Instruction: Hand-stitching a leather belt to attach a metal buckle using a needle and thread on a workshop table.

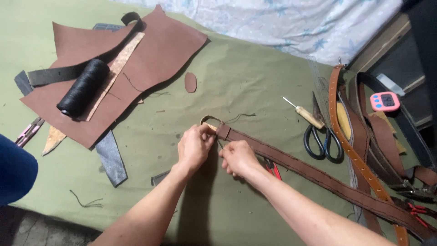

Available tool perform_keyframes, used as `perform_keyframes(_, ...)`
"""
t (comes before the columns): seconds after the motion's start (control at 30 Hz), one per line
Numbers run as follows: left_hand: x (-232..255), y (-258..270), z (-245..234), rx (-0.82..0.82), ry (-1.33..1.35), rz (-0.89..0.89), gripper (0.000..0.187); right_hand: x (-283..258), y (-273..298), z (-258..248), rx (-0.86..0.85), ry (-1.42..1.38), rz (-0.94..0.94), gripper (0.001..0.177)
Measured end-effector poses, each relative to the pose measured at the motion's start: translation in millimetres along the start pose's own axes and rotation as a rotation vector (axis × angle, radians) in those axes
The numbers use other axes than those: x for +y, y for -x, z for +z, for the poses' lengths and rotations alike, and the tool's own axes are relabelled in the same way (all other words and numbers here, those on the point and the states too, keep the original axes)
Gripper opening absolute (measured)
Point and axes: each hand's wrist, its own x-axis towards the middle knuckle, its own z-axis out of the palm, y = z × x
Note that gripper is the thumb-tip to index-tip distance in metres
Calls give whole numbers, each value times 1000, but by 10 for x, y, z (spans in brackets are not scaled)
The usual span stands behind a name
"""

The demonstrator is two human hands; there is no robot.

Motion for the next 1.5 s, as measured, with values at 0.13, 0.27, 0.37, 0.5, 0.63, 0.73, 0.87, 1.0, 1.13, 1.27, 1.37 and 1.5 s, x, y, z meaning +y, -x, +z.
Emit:
perform_keyframes(0.13,30,40,-36,-14,16,-17,18,38,-85,12,-1,-10,14,26)
perform_keyframes(0.27,32,51,-43,-15,30,-32,18,-7,-42,-5,0,-28,21,25)
perform_keyframes(0.37,37,51,-58,-22,32,-33,18,0,-39,-15,-2,-18,16,26)
perform_keyframes(0.5,50,28,-47,-36,18,-38,19,4,-60,-33,-4,0,14,26)
perform_keyframes(0.63,-3,-48,6,-49,-22,-17,19,-41,-24,-30,-7,-3,13,26)
perform_keyframes(0.73,8,-81,6,-72,-32,-23,16,-85,11,-26,-15,17,7,27)
perform_keyframes(0.87,82,-82,-18,-102,-39,-84,18,-142,78,-33,-26,62,-21,28)
perform_keyframes(1.0,104,-92,-22,-123,-51,-127,19,-174,85,-46,-18,148,-98,28)
perform_keyframes(1.13,114,-104,-31,-134,-50,-133,20,-226,127,-94,-14,181,-123,28)
perform_keyframes(1.27,143,-84,-37,-127,-51,-146,20,-217,133,-75,-6,132,-85,26)
perform_keyframes(1.37,160,-59,-55,-117,-38,-154,20,-101,21,-30,-3,70,-50,26)
perform_keyframes(1.5,130,-68,-50,-111,-10,-150,19,-14,-65,-30,-13,9,-21,27)
